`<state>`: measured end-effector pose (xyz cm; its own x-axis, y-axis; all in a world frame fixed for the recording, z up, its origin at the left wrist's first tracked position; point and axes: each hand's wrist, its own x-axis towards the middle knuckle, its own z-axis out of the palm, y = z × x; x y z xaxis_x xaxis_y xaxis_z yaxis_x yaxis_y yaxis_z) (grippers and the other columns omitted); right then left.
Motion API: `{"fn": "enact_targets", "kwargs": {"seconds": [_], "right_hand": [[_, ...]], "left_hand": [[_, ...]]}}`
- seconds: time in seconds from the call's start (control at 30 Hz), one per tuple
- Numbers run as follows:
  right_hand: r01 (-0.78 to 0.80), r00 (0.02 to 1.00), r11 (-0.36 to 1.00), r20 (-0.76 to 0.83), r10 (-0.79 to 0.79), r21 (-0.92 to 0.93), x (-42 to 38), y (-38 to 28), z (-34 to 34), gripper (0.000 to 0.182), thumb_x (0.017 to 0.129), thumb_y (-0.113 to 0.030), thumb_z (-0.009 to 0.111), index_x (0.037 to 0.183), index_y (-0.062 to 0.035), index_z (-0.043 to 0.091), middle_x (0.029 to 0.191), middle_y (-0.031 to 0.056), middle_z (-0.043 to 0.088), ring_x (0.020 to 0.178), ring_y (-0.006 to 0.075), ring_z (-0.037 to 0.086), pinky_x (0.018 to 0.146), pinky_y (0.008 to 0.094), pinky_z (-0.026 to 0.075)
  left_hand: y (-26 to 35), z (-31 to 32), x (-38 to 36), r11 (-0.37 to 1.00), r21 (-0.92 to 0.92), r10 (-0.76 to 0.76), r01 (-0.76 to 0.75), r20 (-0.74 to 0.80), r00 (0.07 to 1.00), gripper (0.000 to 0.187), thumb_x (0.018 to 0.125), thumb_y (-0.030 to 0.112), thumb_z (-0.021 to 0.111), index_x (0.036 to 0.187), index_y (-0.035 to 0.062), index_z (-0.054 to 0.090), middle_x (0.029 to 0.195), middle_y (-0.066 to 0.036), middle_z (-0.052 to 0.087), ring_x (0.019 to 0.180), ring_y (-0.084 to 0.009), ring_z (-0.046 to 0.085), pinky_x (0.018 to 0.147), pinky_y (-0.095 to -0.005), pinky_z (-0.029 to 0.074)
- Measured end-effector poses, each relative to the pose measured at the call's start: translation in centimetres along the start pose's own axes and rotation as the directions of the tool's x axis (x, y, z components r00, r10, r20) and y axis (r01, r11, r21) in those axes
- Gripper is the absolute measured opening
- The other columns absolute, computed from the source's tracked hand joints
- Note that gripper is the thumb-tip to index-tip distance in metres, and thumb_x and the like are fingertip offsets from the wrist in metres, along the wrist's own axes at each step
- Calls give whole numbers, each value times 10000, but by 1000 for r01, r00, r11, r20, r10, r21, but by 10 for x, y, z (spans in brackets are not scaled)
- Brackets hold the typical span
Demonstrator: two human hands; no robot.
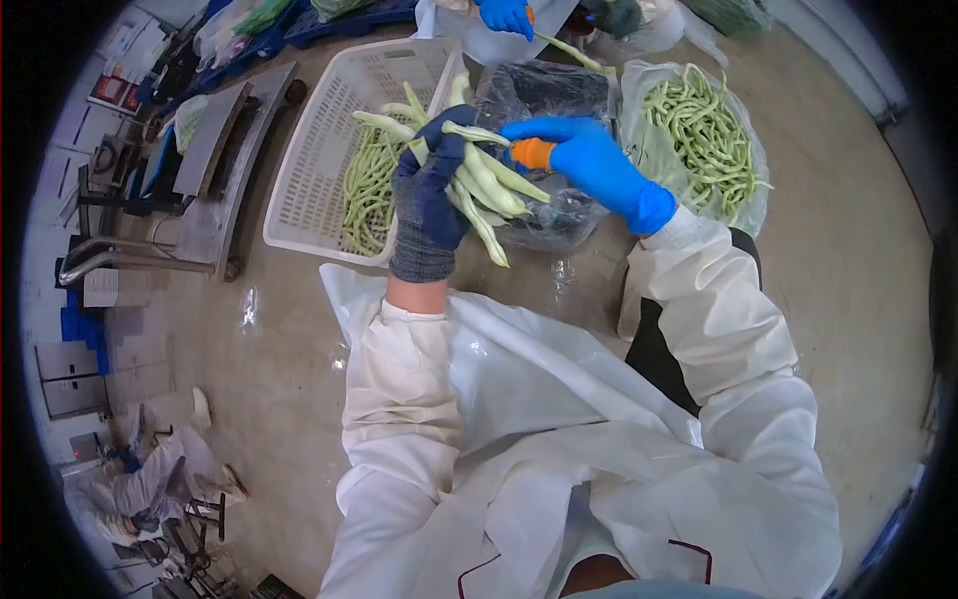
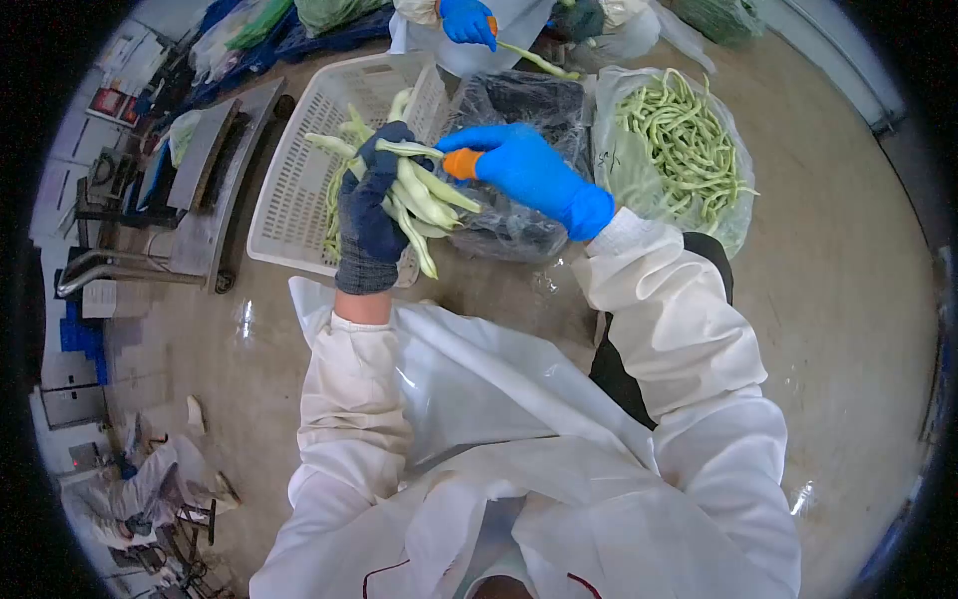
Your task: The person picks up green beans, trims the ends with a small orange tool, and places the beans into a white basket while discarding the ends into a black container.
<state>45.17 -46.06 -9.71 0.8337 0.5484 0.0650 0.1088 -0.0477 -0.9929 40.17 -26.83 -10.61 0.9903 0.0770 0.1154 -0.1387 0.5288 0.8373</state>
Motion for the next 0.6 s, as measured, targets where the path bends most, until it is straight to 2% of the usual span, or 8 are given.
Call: {"fn": "enact_targets", "kwargs": {"seconds": [0.1,0.13,0.2,0.3,0.37,0.4,0.5,0.6], "right_hand": [[78,992,988,-89,-91,-135,-3,0,6,296,821,-121,585,1096,-57,674,922,123,695,831,111,618,759,283,491],[40,988,977,-139,-70,-209,-6,-4,8,291,815,-120,588,1086,-55,674,918,133,690,814,144,627,742,297,494],[-49,969,937,-242,-38,-346,-12,-14,11,281,803,-117,594,1065,-52,674,910,153,680,782,208,644,708,326,499],[290,839,777,-242,-488,-559,-8,7,15,253,756,-110,611,995,-66,678,844,160,646,755,313,624,673,373,497],[339,827,678,-136,-545,-652,-8,9,13,196,724,-103,615,910,-65,663,785,148,616,737,340,602,640,402,486],[364,820,625,-80,-567,-691,-8,9,13,167,708,-99,617,867,-64,656,756,142,601,728,353,592,623,416,480],[420,817,429,128,-562,-800,-7,8,5,232,727,-73,617,955,-53,651,762,117,585,728,320,579,650,401,467],[425,847,141,337,-411,-894,-6,20,1,263,697,-80,628,958,-52,639,760,104,570,730,300,568,647,397,452]], "left_hand": [[0,15,-4,1000,31,-3,3,-10,1000,324,908,138,581,1199,-3,570,1075,-84,616,940,-154,589,843,-289,484],[-6,10,-1,995,92,33,-32,-16,999,326,901,126,591,1202,3,577,1081,-76,620,939,-150,592,829,-279,489],[-11,8,-1,997,61,-50,52,-34,998,316,897,117,597,1192,5,589,1087,-70,624,957,-138,585,843,-270,478],[-20,8,0,992,28,-124,126,-71,990,290,889,93,600,1165,3,610,1098,-67,632,962,-131,587,854,-265,471],[-23,8,-1,987,7,-159,161,-103,982,271,883,73,601,1142,0,625,1105,-67,638,959,-130,592,858,-264,470],[-16,13,-4,984,64,-161,169,-113,980,259,883,71,594,1127,-5,631,1094,-76,644,962,-141,599,867,-264,470],[-17,5,-3,980,92,-170,178,-84,982,218,856,35,616,1063,-15,659,1037,-85,662,934,-145,611,863,-265,474],[-8,10,-7,907,377,-162,188,-101,982,180,814,7,654,990,-18,684,936,-81,681,845,-138,630,805,-264,500]]}}
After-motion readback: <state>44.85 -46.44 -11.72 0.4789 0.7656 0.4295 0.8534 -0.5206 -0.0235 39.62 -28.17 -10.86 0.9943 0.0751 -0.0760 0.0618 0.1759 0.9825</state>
